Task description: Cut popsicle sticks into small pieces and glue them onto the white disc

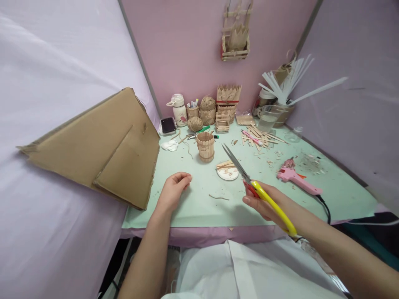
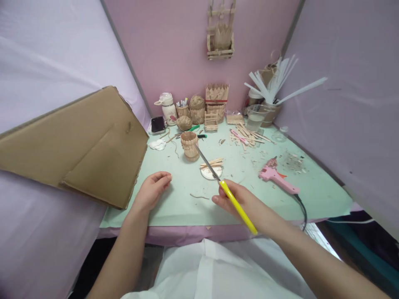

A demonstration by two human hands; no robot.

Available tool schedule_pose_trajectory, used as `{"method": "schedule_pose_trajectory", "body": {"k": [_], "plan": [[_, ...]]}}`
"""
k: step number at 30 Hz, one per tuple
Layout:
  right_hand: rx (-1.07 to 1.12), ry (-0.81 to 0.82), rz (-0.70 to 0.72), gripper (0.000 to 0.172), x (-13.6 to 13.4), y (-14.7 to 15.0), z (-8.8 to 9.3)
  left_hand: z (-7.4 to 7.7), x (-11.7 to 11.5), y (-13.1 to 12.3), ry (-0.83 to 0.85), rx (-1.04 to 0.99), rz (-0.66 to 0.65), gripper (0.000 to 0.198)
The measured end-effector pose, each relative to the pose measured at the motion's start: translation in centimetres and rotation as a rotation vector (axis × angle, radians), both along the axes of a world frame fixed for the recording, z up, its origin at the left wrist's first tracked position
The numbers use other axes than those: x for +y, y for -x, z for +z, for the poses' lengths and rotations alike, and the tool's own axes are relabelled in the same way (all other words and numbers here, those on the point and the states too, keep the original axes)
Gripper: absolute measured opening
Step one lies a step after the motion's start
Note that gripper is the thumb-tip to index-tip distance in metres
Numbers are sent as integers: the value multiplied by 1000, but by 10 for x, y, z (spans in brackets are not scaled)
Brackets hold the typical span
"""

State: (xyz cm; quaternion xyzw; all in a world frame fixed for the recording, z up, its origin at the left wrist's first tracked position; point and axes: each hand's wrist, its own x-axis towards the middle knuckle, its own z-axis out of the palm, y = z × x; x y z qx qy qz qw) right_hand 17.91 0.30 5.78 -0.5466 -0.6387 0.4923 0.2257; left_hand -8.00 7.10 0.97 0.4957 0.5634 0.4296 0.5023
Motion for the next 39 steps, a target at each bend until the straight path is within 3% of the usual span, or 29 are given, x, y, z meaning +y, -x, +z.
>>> {"method": "schedule_pose_trajectory", "body": {"k": [2,5,8,12,15,18,21,25,29,33,39], "plan": [[14,-21,11,33,0,2,-5,3,-1,-12,80,-231,-37,18],[-30,-53,9,33,1,3,-10,6,-2,-27,81,-371,-59,18],[-175,-82,2,33,3,1,-15,8,-3,-35,52,-401,-61,17],[-541,-182,-12,25,10,7,-26,16,-10,-38,1,-402,17,14],[-743,-299,17,18,17,28,-33,25,-16,-43,-61,-398,32,13],[-763,-370,39,22,23,54,-38,30,-16,-50,-79,-429,16,13],[-726,-432,70,22,25,70,-42,29,-11,-56,-73,-445,-5,15],[-651,-554,87,28,25,65,-42,25,-3,-61,-44,-497,-15,16],[-226,-662,-115,14,32,43,-29,22,1,-72,-13,-571,-48,15],[149,-548,-316,13,43,26,-16,22,3,-90,-20,-666,-55,15],[280,-462,-423,15,53,16,-17,21,2,-117,20,-757,-22,16]]}}
